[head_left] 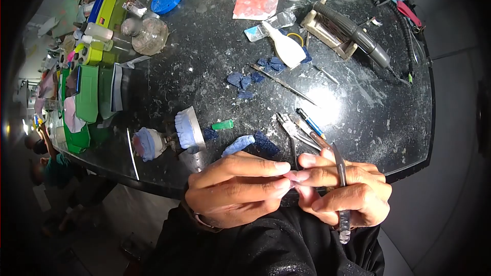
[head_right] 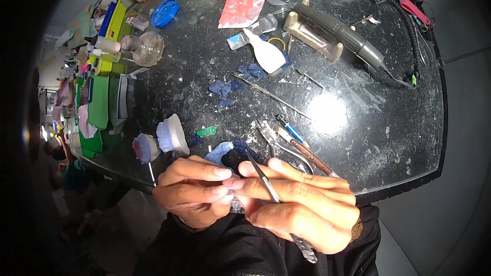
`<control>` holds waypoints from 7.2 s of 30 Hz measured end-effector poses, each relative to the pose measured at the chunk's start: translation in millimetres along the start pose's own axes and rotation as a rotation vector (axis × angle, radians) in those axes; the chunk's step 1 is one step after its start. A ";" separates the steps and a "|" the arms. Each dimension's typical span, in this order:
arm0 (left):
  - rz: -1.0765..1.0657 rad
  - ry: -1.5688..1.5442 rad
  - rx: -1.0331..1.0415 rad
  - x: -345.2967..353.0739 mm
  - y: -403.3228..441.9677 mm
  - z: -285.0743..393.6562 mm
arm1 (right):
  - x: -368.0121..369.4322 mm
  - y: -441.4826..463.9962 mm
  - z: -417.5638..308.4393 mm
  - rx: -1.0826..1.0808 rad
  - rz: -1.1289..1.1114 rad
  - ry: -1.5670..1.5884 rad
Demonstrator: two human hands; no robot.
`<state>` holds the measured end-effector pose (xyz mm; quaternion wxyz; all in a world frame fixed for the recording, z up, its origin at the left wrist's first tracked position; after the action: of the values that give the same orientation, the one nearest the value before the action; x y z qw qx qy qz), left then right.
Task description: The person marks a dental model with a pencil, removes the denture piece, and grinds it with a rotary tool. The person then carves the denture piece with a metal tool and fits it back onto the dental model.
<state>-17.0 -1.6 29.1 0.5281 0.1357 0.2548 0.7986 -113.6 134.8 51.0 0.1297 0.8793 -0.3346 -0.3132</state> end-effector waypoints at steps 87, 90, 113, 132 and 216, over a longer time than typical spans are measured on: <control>0.056 -0.828 -0.767 1.7 -74.4 -10.1 | 45.5 -43.0 5.2 0.170 0.179 0.016; 0.099 -0.729 -0.739 5.3 -71.1 -8.1 | 46.9 -45.9 8.0 0.102 0.140 -0.064; 0.319 -0.699 -0.137 11.6 -61.3 -15.1 | 55.0 -44.5 1.0 0.134 -0.035 0.208; 0.276 -0.735 -0.209 19.5 -68.8 -15.6 | 61.5 -49.4 -13.5 -0.029 0.159 -0.282; 0.159 -0.726 -0.661 6.1 -40.3 -29.0 | 61.8 -41.8 16.1 0.252 -0.002 -0.030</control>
<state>-2.3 8.9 -17.6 0.5348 0.2494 -0.2236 0.7757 -66.8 124.1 -8.3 0.0130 0.8841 -0.3725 -0.2820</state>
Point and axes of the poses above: each hand's wrist, its own y-axis towards the middle knuckle, its own x-axis out of the palm, z = x × y, the point moved 3 cm from there along y, towards the middle knuckle, and after that the axes turned 13 degrees about -y, right-handed, at the moved point
